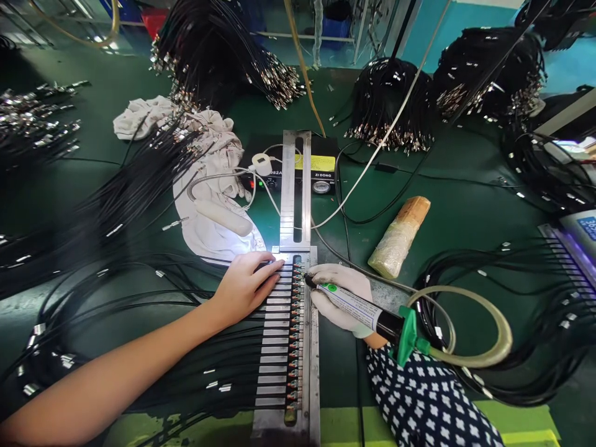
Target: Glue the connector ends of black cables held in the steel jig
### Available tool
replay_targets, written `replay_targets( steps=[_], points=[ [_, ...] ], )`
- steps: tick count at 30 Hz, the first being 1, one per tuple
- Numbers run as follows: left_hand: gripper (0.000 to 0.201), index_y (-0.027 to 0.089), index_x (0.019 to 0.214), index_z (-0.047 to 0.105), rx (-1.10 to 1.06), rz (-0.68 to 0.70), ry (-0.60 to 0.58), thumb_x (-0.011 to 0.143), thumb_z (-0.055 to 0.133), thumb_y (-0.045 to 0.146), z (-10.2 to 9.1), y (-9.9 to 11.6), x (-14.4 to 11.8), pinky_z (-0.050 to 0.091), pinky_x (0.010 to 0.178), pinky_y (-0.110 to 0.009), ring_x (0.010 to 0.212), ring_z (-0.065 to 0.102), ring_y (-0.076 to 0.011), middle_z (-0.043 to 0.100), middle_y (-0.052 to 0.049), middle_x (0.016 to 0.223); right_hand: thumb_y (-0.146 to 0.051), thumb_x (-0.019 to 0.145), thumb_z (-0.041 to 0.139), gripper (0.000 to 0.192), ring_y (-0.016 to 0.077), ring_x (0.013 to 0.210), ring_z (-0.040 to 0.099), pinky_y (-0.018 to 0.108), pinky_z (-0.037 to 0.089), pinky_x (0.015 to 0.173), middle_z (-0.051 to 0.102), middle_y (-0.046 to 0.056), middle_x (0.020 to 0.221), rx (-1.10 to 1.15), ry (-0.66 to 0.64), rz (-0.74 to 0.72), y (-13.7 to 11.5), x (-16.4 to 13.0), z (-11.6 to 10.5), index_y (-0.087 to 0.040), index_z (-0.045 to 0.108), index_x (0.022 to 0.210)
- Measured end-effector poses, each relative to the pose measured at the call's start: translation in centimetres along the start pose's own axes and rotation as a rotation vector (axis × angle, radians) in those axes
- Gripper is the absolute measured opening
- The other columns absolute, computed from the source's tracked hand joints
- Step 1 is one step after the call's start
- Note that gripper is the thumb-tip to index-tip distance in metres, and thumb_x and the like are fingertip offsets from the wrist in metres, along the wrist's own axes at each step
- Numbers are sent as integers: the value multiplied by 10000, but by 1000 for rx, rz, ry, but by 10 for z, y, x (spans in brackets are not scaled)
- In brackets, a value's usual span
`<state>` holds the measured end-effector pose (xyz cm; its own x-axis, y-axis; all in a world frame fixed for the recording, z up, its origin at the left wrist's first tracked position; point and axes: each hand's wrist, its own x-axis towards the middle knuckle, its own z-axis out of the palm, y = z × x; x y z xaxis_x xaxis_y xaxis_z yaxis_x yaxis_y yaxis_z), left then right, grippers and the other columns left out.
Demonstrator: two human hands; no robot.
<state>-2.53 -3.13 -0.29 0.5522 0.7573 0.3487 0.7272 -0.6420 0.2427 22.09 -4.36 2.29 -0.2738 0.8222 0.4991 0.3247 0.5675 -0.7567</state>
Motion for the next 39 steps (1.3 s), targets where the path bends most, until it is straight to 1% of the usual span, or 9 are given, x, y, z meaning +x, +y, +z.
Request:
replay_targets(
  steps=[12, 22, 27, 34, 39],
  points=[
    [256, 156, 1160, 607, -7, -1, 0, 966, 457, 231, 1, -1, -2, 452, 766, -366, 969, 592, -247, 630, -116, 1074, -146, 777, 680, 113, 194, 827, 733, 310, 619, 760, 755, 91, 932, 7, 17, -34, -1, 1, 0, -198, 668, 876],
    [240, 150, 1139, 610, -1, 8, 12, 963, 464, 223, 0, 1, 0, 449, 750, -358, 951, 595, -245, 634, -116, 1062, -161, 783, 683, 83, 193, 812, 732, 308, 618, 760, 757, 91, 917, -10, 14, -19, -3, 3, 0, -198, 672, 857],
    [249, 156, 1148, 609, 1, 1, -1, 966, 455, 227, 0, 0, 0, 450, 751, -362, 944, 593, -242, 636, -115, 1064, -180, 790, 687, 104, 213, 860, 730, 343, 617, 786, 757, 88, 956, -2, 3, 6, -1, 2, 0, -211, 677, 889],
    [247, 154, 1148, 608, -7, 2, 6, 967, 457, 229, 1, 1, 0, 454, 750, -362, 942, 591, -242, 637, -115, 1062, -175, 791, 690, 131, 212, 879, 725, 353, 610, 809, 750, 81, 981, -10, 14, 24, 2, 0, 1, -217, 670, 913],
    [250, 158, 1155, 604, -5, 4, 6, 966, 458, 229, 1, 0, -1, 458, 759, -361, 956, 593, -243, 634, -117, 1074, -141, 768, 685, 200, 233, 912, 725, 368, 610, 812, 742, 88, 1022, 24, 45, -11, -5, -5, -4, -211, 669, 955]
  ],
)
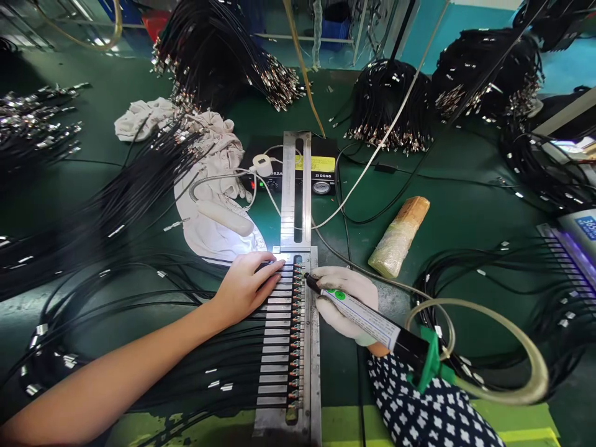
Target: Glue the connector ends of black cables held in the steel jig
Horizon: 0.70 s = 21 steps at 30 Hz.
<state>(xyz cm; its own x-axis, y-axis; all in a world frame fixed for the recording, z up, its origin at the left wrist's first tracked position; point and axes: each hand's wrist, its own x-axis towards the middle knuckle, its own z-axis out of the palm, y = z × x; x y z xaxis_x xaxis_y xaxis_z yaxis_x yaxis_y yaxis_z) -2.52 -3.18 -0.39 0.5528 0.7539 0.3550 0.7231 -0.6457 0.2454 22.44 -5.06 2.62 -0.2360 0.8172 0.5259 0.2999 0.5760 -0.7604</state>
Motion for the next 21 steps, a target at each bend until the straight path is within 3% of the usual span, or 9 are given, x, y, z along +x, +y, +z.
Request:
replay_targets(
  steps=[6, 21],
  points=[
    [257, 164, 1161, 604, -12, -7, -8, 964, 453, 233, 1, -1, -2, 468, 786, -370, 981, 593, -247, 633, -117, 1076, -147, 767, 688, 170, 227, 871, 735, 349, 623, 773, 753, 82, 983, -19, -31, 16, -9, -4, 1, -222, 669, 919],
    [257, 161, 1167, 606, -8, -11, -14, 964, 467, 234, 1, -1, -2, 467, 784, -374, 978, 593, -250, 632, -120, 1092, -151, 770, 706, 161, 208, 874, 731, 325, 619, 791, 752, 76, 992, 2, -22, 49, -2, -5, 5, -212, 678, 917]
  ],
)
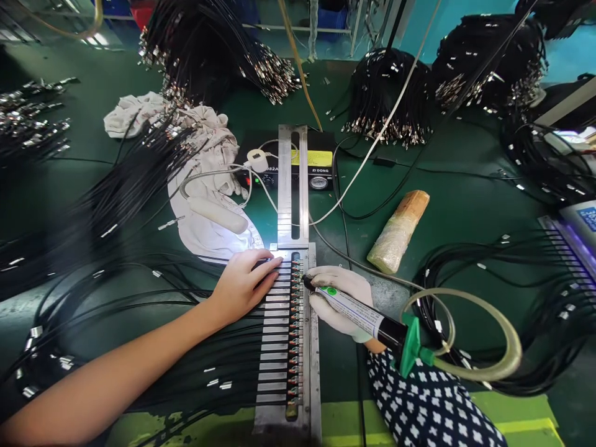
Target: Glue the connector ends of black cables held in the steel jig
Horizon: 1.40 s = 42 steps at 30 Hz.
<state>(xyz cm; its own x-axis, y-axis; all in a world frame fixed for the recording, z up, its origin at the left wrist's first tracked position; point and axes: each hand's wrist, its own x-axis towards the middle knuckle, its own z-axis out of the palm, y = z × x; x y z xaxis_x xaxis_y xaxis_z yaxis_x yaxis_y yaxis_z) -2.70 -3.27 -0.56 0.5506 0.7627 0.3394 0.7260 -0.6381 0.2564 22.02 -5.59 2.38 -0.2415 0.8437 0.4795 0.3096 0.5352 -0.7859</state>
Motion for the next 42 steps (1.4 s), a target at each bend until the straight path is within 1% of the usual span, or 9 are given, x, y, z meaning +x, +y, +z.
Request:
replay_targets(
  steps=[6, 15, 23, 29, 36, 42],
  points=[
    [262, 162, 1158, 617, 0, 0, -1, 965, 455, 233, 0, 0, 1, 472, 771, -371, 972, 600, -251, 635, -123, 1087, -175, 783, 700, 142, 214, 878, 731, 342, 621, 788, 752, 73, 987, -9, 10, 18, 1, -1, 1, -223, 680, 916],
    [265, 171, 1161, 617, 9, 2, 4, 966, 452, 243, 0, 0, 1, 472, 782, -371, 974, 600, -249, 634, -122, 1085, -177, 771, 689, 145, 215, 852, 737, 328, 623, 761, 755, 71, 973, -30, -17, -19, 1, -1, -1, -227, 674, 906],
    [268, 161, 1145, 627, 12, 5, 6, 967, 441, 237, -2, 1, 2, 476, 762, -372, 972, 606, -255, 641, -133, 1085, -167, 763, 690, 144, 212, 841, 738, 324, 624, 756, 759, 70, 938, -28, -6, -33, 0, 1, -1, -224, 671, 895],
    [277, 172, 1162, 628, 10, -5, 1, 964, 447, 242, 0, 0, 0, 483, 780, -372, 988, 612, -254, 643, -130, 1090, -185, 778, 680, 119, 212, 836, 737, 329, 624, 745, 758, 73, 942, -20, 3, -19, 0, 0, -1, -221, 677, 892],
    [257, 159, 1147, 622, 13, 8, 13, 962, 459, 230, -1, 1, 2, 468, 763, -363, 969, 602, -250, 640, -128, 1082, -170, 774, 678, 143, 212, 843, 735, 334, 623, 751, 756, 73, 960, -23, -7, -28, 1, -2, 0, -225, 672, 906],
    [261, 156, 1170, 610, 9, 5, -4, 959, 475, 232, 1, -1, 0, 465, 784, -375, 996, 592, -259, 632, -131, 1102, -148, 759, 697, 181, 216, 877, 728, 342, 616, 777, 751, 78, 988, -1, -17, -15, 4, -2, 0, -221, 675, 924]
  ],
)
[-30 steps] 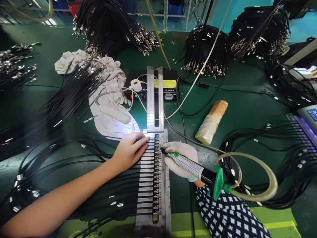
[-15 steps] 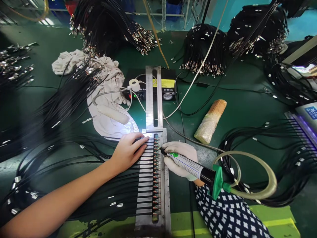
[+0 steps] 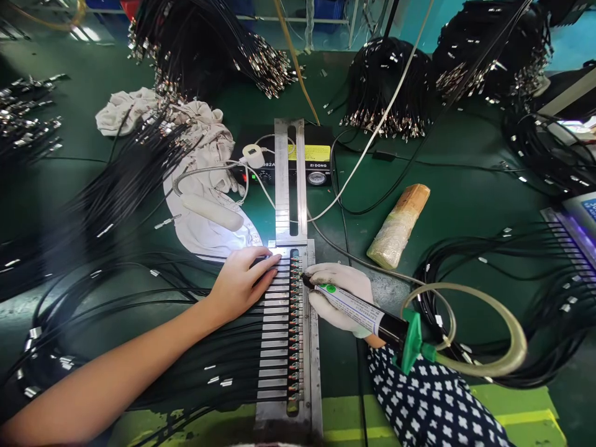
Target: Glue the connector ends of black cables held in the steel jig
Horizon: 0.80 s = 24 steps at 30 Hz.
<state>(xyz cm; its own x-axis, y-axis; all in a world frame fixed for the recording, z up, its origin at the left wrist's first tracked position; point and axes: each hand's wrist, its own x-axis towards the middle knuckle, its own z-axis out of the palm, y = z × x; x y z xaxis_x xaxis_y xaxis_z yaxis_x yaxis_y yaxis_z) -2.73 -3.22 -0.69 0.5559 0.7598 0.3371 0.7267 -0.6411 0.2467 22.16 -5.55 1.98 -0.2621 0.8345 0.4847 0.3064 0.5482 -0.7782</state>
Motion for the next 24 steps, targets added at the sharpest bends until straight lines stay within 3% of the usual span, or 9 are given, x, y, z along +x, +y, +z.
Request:
replay_targets(
  steps=[10, 24],
  points=[
    [265, 157, 1154, 623, -5, -4, 5, 967, 457, 245, -2, 1, 1, 472, 770, -370, 980, 601, -253, 640, -131, 1087, -134, 755, 687, 237, 230, 932, 719, 364, 604, 834, 739, 81, 1050, -30, -2, 17, 5, -5, -1, -221, 673, 975],
    [263, 162, 1162, 616, -7, -2, 2, 963, 461, 239, -1, 1, 1, 471, 778, -372, 990, 603, -256, 640, -129, 1093, -148, 761, 693, 165, 215, 862, 731, 335, 617, 765, 753, 88, 953, 20, -11, -13, -2, 3, -2, -208, 674, 914]
  ],
)
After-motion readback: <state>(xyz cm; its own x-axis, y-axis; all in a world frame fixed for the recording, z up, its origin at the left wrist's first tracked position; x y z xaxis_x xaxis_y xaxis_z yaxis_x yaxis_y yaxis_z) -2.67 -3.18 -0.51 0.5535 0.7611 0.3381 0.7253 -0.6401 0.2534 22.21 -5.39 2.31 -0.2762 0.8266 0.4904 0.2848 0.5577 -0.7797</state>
